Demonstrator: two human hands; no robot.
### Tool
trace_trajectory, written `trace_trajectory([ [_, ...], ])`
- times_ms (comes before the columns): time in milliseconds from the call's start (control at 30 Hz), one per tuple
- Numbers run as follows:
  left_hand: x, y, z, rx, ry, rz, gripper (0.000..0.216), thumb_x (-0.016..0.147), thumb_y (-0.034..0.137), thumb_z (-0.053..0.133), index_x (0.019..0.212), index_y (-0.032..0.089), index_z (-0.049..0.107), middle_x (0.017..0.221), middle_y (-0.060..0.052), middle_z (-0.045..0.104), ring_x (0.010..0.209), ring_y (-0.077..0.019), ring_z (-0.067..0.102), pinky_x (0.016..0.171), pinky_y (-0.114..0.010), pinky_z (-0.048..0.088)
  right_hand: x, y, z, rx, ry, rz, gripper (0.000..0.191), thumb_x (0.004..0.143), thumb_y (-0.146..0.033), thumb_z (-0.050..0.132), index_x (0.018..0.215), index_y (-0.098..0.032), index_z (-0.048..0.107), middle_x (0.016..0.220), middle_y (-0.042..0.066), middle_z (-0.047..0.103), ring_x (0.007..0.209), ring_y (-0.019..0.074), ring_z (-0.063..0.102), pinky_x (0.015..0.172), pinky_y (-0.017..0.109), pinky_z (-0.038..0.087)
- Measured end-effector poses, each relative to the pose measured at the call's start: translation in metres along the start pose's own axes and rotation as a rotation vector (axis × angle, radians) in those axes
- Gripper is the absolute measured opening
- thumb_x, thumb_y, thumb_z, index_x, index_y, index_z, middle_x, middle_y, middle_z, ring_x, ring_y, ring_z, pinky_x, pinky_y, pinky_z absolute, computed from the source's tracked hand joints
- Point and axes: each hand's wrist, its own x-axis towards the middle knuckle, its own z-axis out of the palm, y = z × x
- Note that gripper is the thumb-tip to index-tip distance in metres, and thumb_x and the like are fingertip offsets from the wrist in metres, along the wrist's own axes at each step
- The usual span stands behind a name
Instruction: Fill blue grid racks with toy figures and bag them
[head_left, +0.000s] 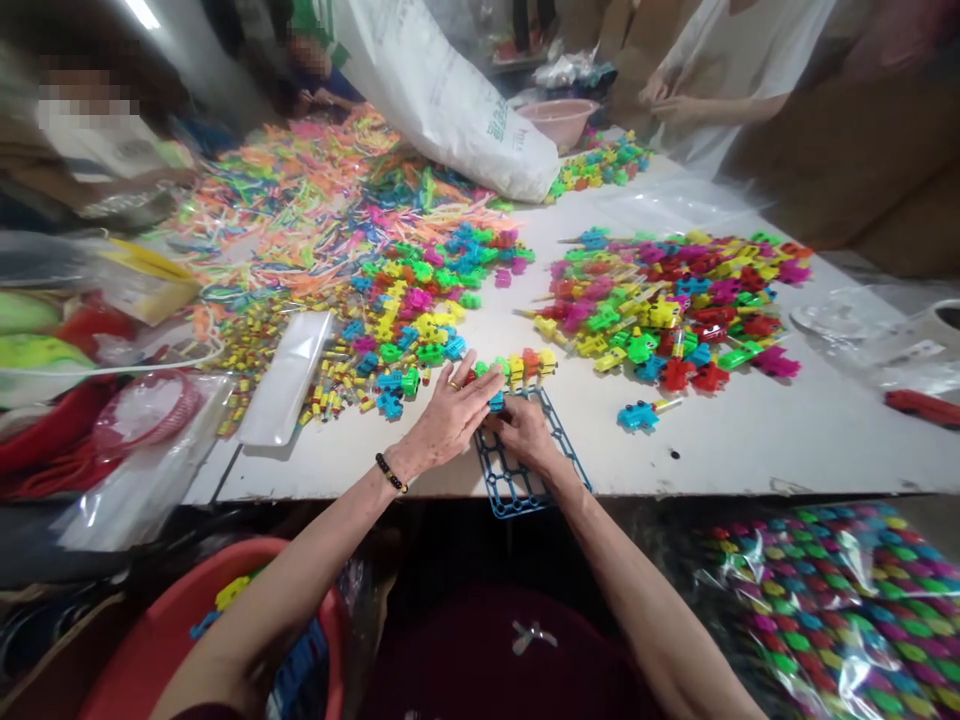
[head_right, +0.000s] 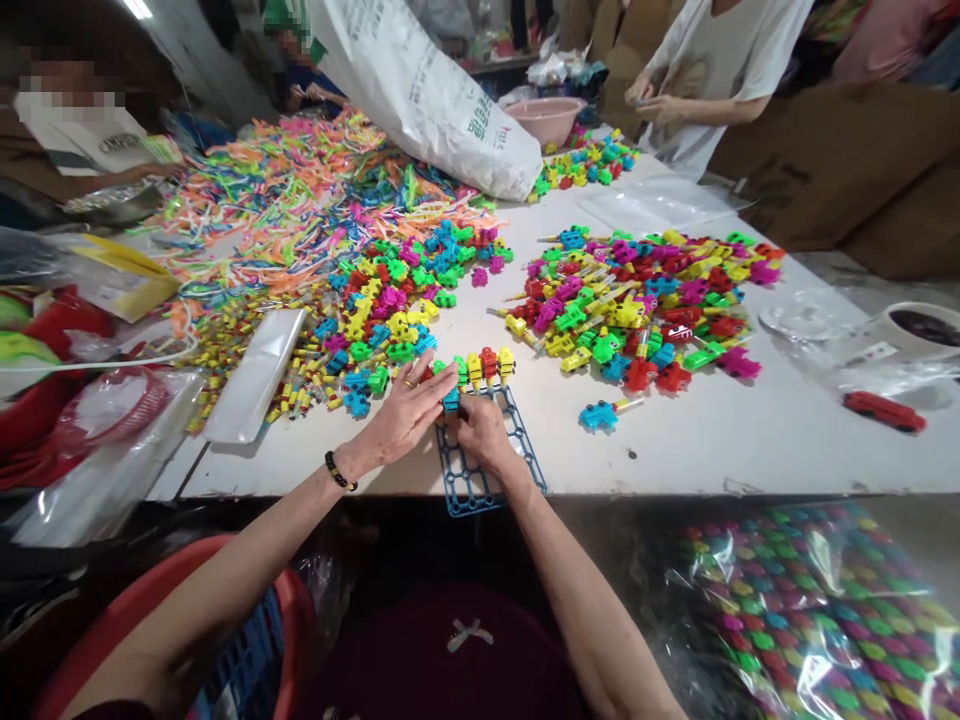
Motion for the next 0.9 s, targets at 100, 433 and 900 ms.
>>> trace_trajectory([
  [100, -0.001, 0.001, -0.001, -0.018, 0.015, -0.011, 0.060, 0.106, 0.017, 0.037, 0.162, 0.036, 0.023, 0.162, -0.002, 0.043, 0.160, -0.0238, 0.007, 0.127, -0.060, 0.019, -0.002, 0.002, -0.001, 0.039, -0.010, 0.010, 0.020, 0.084, -0.031, 0.059, 0.067, -0.020, 0.054, 0.063, 0.000, 0.056, 0.062, 0.0138, 0.045, 0.061, 0.026, 0.034],
  [433, -0.001, 0.000, -0.003, -0.057, 0.041, -0.016, 0.049, 0.105, 0.019, 0.040, 0.152, 0.034, 0.046, 0.151, -0.003, 0.057, 0.158, -0.0244, 0.021, 0.125, -0.062, 0.022, -0.001, -0.006, 0.000, -0.015, -0.051, -0.056, 0.013, 0.080, -0.017, 0.061, 0.070, -0.020, 0.054, 0.070, -0.001, 0.060, 0.066, 0.0142, 0.049, 0.064, 0.026, 0.038],
  [900, 0.005, 0.003, -0.039, -0.327, 0.003, -0.240, 0.047, 0.108, 0.035, 0.035, 0.154, 0.032, 0.044, 0.162, 0.001, 0.042, 0.159, -0.0223, 0.015, 0.131, -0.051, 0.017, 0.034, 0.047, -0.159, -1.058, 0.010, 0.236, 0.028, 0.090, -0.017, 0.053, 0.106, -0.017, 0.076, 0.110, 0.018, 0.059, 0.099, 0.0297, 0.050, 0.070, 0.034, 0.035],
])
